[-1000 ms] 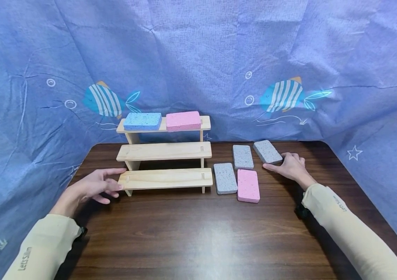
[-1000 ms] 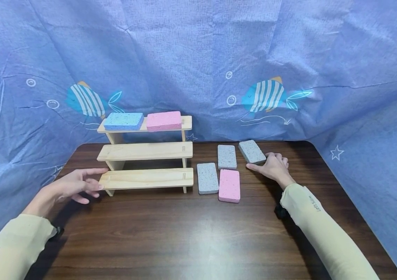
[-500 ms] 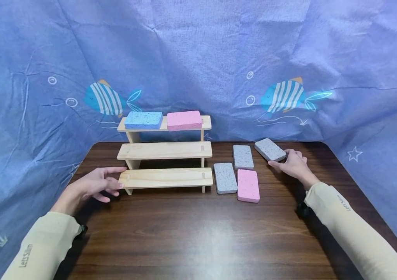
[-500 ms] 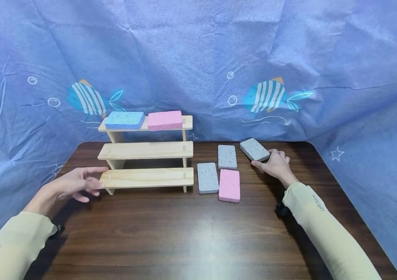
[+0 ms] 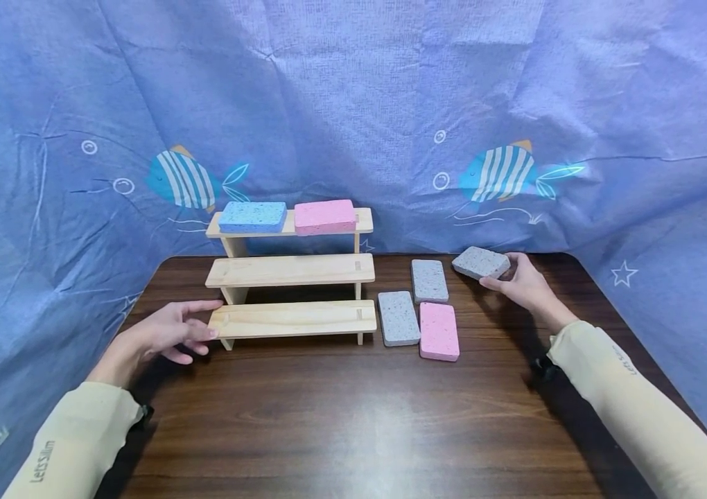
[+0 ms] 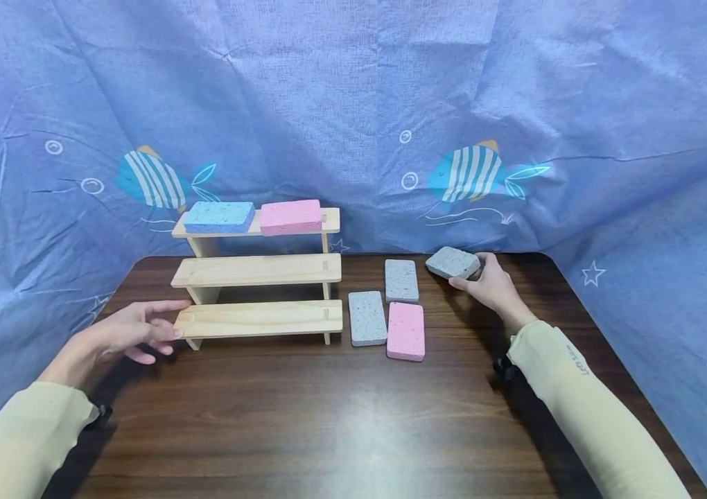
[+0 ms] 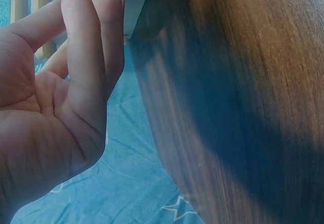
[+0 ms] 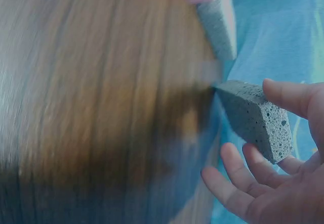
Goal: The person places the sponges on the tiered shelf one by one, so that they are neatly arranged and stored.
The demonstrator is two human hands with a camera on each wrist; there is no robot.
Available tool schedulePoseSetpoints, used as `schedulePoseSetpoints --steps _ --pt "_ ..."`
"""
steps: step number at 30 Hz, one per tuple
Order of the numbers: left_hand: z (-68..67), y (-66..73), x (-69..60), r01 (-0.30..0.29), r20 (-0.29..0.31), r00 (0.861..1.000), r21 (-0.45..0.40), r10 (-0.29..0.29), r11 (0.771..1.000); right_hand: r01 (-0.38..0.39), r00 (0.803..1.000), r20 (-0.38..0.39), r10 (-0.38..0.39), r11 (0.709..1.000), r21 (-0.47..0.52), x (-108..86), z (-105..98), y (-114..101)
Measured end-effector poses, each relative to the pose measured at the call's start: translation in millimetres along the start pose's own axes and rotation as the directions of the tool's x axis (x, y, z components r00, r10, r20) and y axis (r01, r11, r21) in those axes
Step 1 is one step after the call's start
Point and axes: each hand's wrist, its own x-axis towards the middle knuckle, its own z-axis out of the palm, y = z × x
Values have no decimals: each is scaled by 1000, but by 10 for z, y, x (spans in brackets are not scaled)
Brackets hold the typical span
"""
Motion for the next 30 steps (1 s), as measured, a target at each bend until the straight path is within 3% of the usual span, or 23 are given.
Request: schedulePoseSetpoints --steps 8,19,22,30 --pt "17 5 -16 -6 4 1000 -6 6 1000 13 998 52 -22 985 173 -22 -77 -90" --pt "18 20 -41 -14 2 1000 17 14 1000 17 995 89 -40 969 246 -115 -223 -233" --pt "15 26 -48 -20 5 1000 23 20 1000 -1 993 112 -34 954 299 -126 -267 -263" --pt "18 19 -31 -13 5 1000 17 13 1000 -71 978 208 -35 875 478 -163 -391 -358"
